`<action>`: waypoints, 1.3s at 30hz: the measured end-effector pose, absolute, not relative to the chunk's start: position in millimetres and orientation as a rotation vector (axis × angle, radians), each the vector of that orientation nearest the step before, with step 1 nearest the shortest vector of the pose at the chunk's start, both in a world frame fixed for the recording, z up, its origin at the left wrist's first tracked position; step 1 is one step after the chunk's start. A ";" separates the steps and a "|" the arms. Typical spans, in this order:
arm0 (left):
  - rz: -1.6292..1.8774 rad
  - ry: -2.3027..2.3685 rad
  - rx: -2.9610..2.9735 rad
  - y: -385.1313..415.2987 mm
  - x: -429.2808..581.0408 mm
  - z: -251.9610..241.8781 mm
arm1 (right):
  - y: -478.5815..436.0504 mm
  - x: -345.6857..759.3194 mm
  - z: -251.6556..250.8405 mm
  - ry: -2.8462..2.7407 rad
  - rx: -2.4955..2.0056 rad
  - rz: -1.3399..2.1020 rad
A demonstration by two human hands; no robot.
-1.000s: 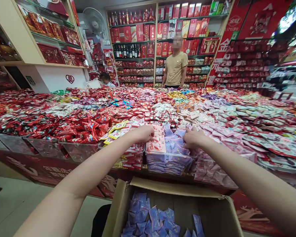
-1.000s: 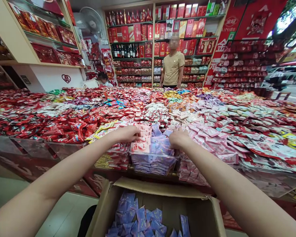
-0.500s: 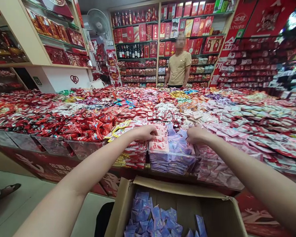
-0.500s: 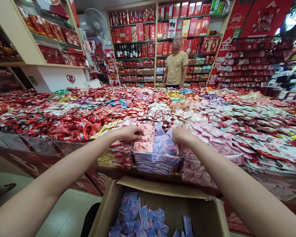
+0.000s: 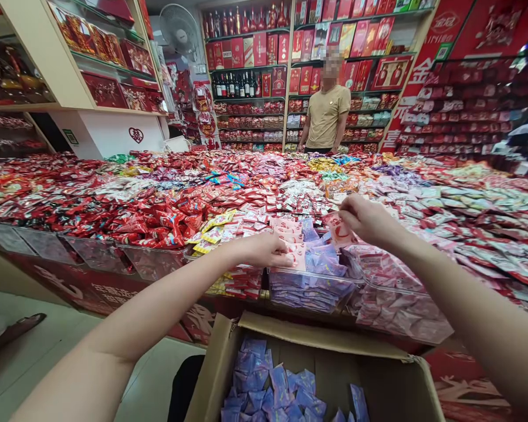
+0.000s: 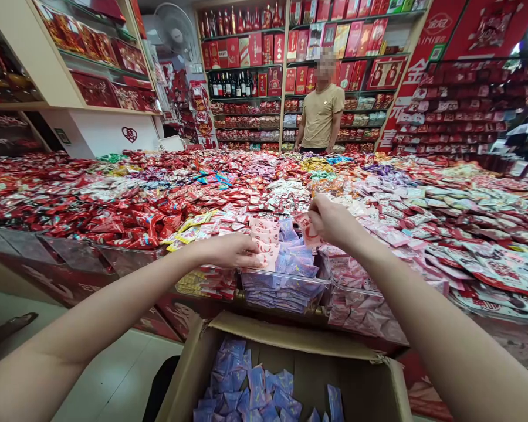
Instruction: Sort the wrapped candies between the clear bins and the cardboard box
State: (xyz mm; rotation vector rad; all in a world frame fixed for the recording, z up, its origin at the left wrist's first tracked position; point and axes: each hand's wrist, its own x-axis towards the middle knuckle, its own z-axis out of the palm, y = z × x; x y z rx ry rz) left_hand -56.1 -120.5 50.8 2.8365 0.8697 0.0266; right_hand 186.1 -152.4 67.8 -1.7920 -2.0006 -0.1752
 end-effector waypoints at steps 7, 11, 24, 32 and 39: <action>0.123 0.857 2.789 -135.1 -62.7 43.0 | -124.5 147.3 42.4 -2.141 -1.587 -0.019; 0.223 0.803 2.790 -144.1 -63.7 35.7 | -108.5 124.5 36.9 -2.236 -1.377 0.161; 0.612 1.074 2.620 -133.9 -77.6 29.3 | -119.2 122.2 35.3 -2.206 -1.525 0.241; 0.511 1.088 2.659 -120.1 -63.9 25.6 | -128.1 129.7 23.2 -2.338 -1.568 0.264; 0.379 1.150 2.788 -116.7 -58.5 26.4 | -126.7 134.9 18.1 -2.380 -1.472 0.353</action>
